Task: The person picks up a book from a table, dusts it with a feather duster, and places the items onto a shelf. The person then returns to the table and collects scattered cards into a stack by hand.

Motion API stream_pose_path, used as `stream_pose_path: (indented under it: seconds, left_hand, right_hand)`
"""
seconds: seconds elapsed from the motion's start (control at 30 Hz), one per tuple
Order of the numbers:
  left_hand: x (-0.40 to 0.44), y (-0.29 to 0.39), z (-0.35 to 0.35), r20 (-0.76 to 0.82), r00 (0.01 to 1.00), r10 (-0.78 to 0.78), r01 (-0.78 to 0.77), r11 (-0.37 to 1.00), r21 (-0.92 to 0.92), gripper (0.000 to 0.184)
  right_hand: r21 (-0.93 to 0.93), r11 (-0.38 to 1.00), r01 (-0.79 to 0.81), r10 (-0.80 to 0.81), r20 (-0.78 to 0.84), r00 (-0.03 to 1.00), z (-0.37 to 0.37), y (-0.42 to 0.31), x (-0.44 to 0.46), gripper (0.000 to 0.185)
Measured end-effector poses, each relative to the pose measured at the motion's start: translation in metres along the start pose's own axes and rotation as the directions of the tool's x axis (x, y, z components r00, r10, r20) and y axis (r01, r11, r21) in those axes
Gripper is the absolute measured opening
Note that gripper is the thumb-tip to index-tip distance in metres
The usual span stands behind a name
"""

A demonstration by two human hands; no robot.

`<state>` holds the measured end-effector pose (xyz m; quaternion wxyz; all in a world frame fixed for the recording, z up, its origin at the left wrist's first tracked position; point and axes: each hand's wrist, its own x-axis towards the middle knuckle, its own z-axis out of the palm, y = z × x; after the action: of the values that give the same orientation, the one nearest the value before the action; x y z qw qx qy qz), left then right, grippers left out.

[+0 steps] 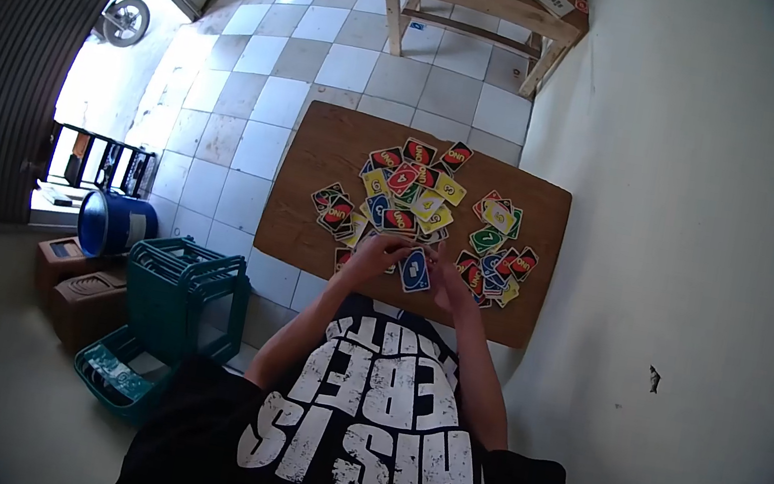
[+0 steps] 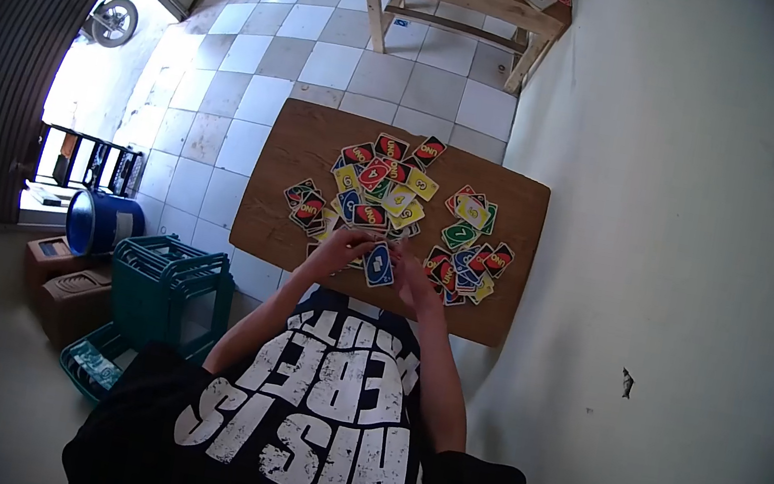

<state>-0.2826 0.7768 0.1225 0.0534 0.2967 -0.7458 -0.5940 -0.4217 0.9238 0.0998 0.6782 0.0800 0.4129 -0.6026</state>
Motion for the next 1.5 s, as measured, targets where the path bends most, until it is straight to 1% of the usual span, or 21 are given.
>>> stream_pose_path:
  seconds: [0.07,0.13,0.17,0.23,0.33,0.37,0.43,0.47,0.53,0.57,0.63,0.67,0.73,0.77,0.83,0.93,1.13,1.23,1.33,1.43,1.5]
  left_hand:
    - [-0.008,0.011,0.008,-0.016,1.0,0.022,-0.019,0.99,0.137,0.025]
    - [-0.015,0.014,0.007,-0.031,0.998,0.062,-0.05,0.954,0.297,0.029]
    - [-0.02,0.012,0.008,-0.074,0.995,0.065,-0.04,0.954,0.298,0.034]
    - [-0.032,0.008,0.009,-0.158,0.985,0.071,-0.021,0.954,0.3,0.045]
    - [-0.043,-0.005,0.012,-0.243,0.923,0.297,-0.169,0.883,0.439,0.062]
    - [-0.043,-0.013,0.013,-0.233,0.936,0.264,-0.157,0.906,0.394,0.062]
    - [-0.044,-0.028,0.014,-0.197,0.96,0.201,-0.136,0.944,0.302,0.064]
    - [-0.043,-0.036,0.012,-0.161,0.98,0.121,-0.08,0.967,0.241,0.064]
    - [-0.04,-0.052,0.006,-0.064,0.997,-0.031,0.039,0.991,0.126,0.064]
    - [-0.036,-0.061,0.001,-0.03,0.99,-0.136,0.139,0.985,0.103,0.062]
    - [-0.031,-0.084,-0.009,0.053,0.938,-0.344,0.34,0.938,0.069,0.057]
    - [-0.028,-0.098,-0.015,0.018,0.927,-0.375,0.372,0.924,0.089,0.053]
    - [-0.028,-0.123,-0.031,-0.053,0.897,-0.44,0.443,0.887,0.13,0.046]
    - [-0.032,-0.122,-0.038,-0.11,0.915,-0.388,0.403,0.871,0.282,0.045]
    - [-0.036,-0.119,-0.05,-0.192,0.95,-0.245,0.312,0.767,0.561,0.043]
    - [-0.04,-0.121,-0.06,-0.081,0.983,-0.165,0.173,0.674,0.719,0.05]
    - [-0.038,-0.122,-0.044,-0.109,0.98,-0.168,0.191,0.622,0.759,0.057]
    - [-0.03,-0.137,-0.045,-0.062,0.992,-0.111,0.119,0.657,0.744,0.059]
    - [-0.02,-0.157,-0.051,-0.16,0.987,-0.02,0.123,0.729,0.673,0.049]
    - [-0.01,-0.16,-0.073,-0.077,0.948,-0.309,0.297,0.773,0.561,0.037]
    - [-0.006,-0.155,-0.087,-0.036,0.947,-0.319,0.29,0.804,0.519,0.033]
  right_hand:
    - [0.01,0.997,-0.071,0.068,0.197,0.978,-0.007,-0.001,0.001,0.036]
    - [-0.141,0.989,-0.04,0.076,0.262,0.962,-0.004,-0.001,-0.001,0.035]
    - [-0.213,0.977,-0.019,0.083,0.295,0.952,-0.003,0.0,0.0,0.036]
    - [-0.215,0.976,-0.043,0.103,0.278,0.955,0.001,0.005,0.004,0.037]
    - [-0.206,0.977,-0.053,0.099,0.221,0.97,0.005,0.007,0.013,0.038]
    - [-0.198,0.979,-0.054,0.092,0.193,0.977,0.004,0.01,0.016,0.038]
    - [-0.368,0.929,0.032,0.067,0.253,0.965,0.002,0.015,0.023,0.04]
    - [-0.448,0.89,0.083,0.054,0.285,0.957,-0.001,0.017,0.03,0.041]
    - [-0.485,0.872,0.07,0.033,0.201,0.979,-0.011,0.028,0.038,0.041]
    - [-0.502,0.863,0.061,0.021,0.155,0.988,-0.015,0.03,0.038,0.041]
    - [-0.511,0.859,-0.002,0.014,0.02,1.0,-0.021,0.025,0.031,0.036]
    - [-0.51,0.86,-0.037,0.014,-0.05,0.999,-0.025,0.024,0.027,0.034]
    - [-0.454,0.891,-0.008,-0.079,-0.174,0.981,-0.035,0.022,0.022,0.027]
    - [-0.426,0.904,0.008,-0.12,-0.238,0.964,-0.04,0.022,0.019,0.023]
    - [-0.364,0.931,0.034,-0.154,-0.304,0.94,-0.048,0.024,0.014,0.017]
    - [-0.289,0.954,0.077,-0.186,-0.372,0.909,-0.051,0.038,0.005,0.016]
    - [-0.211,0.974,0.085,-0.177,-0.467,0.866,-0.039,0.076,-0.02,0.018]
    - [-0.175,0.981,0.084,-0.16,-0.483,0.861,-0.036,0.095,-0.029,0.019]
    - [-0.167,0.982,0.092,-0.163,-0.481,0.861,-0.029,0.103,-0.027,0.019]
    - [-0.173,0.979,0.106,-0.176,-0.465,0.868,-0.023,0.105,-0.02,0.019]
    - [-0.18,0.977,0.116,-0.186,-0.448,0.874,-0.02,0.1,-0.01,0.019]
